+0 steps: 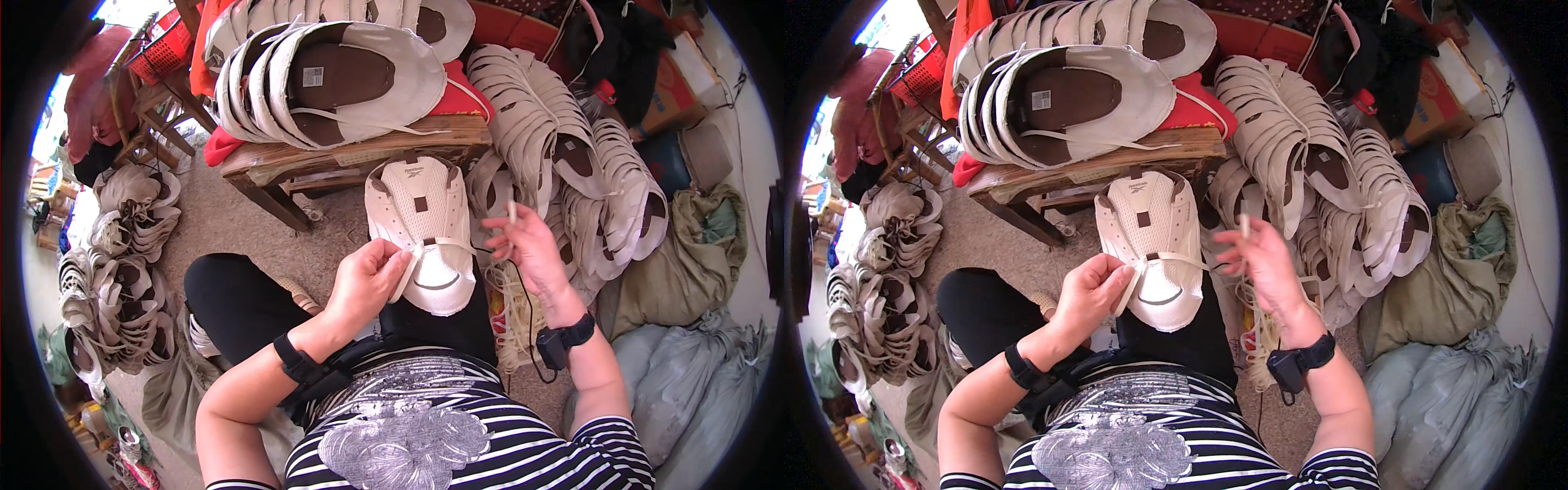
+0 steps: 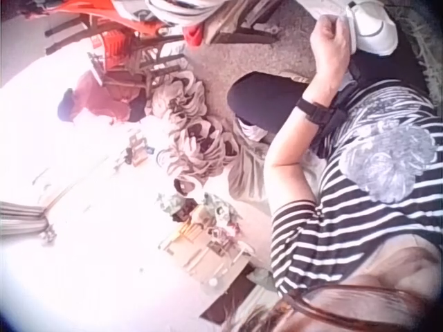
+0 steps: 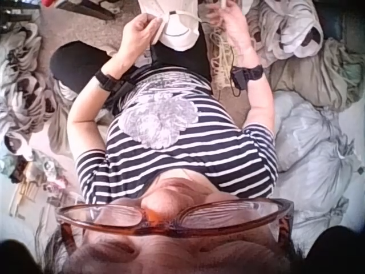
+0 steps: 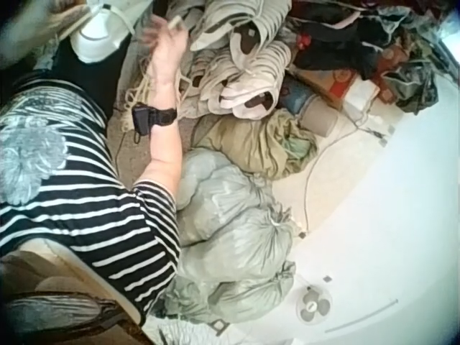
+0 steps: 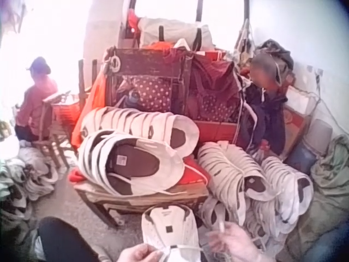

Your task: Insert and thread shoelaces through the eyelets of a shoe upper.

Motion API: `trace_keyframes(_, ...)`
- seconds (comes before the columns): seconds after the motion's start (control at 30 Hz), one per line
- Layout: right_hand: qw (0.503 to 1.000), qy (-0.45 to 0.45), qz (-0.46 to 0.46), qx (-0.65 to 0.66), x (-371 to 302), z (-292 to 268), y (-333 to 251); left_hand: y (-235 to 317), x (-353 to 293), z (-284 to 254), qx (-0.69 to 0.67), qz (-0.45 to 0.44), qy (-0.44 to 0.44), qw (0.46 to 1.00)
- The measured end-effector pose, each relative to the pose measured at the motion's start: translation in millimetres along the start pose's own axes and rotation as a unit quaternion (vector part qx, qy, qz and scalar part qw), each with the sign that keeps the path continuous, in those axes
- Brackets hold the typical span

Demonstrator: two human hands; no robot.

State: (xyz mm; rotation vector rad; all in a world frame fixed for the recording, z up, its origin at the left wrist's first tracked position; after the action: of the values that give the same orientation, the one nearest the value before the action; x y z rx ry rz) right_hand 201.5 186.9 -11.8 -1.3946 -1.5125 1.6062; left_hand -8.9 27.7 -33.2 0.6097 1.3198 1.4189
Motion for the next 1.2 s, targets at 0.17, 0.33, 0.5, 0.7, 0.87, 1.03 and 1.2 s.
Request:
trace_keyframes(0.17,0.96,-0.229,-0.025,-0.158,-9.0,40.5,-18.7,0.8,4.3,-2.5,0.072,0.036,0.035,0.996)
trace_keyframes(0.33,0.934,-0.243,-0.113,-0.237,-20.2,47.7,-30.0,0.2,8.9,-4.2,0.032,0.003,0.047,0.998)
trace_keyframes(0.5,0.912,-0.193,-0.171,-0.318,-18.6,49.3,-42.4,15.9,16.2,4.7,0.189,0.079,0.039,0.978)
trace_keyframes(0.7,0.884,-0.16,-0.278,-0.34,-14.7,46.3,-42.8,91.7,6.6,20.9,0.489,0.387,-0.09,0.777)
trace_keyframes(0.87,0.909,-0.222,-0.141,-0.324,-4.9,52.3,-24.1,96.8,21.2,25.0,0.567,0.308,-0.185,0.741)
trace_keyframes(1.03,0.922,-0.281,-0.068,-0.258,10.1,55.2,-12.1,84.9,25.9,23.4,0.543,0.29,-0.189,0.765)
trace_keyframes(1.2,0.834,-0.165,-0.219,-0.479,4.9,63.7,-34.8,78.2,24.2,18.8,0.505,0.279,-0.148,0.803)
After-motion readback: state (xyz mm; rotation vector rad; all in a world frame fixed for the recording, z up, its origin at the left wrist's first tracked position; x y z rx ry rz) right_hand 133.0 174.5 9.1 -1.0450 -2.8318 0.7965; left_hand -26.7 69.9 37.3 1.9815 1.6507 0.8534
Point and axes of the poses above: each hand's wrist, its own x-axis towards the middle knuckle, its own z-axis out of the palm, y = z × x, the point moved 5 cm from there along x, towards the middle knuckle, and after that the axes turned 13 degrees about -x, right-handed, at the moved point
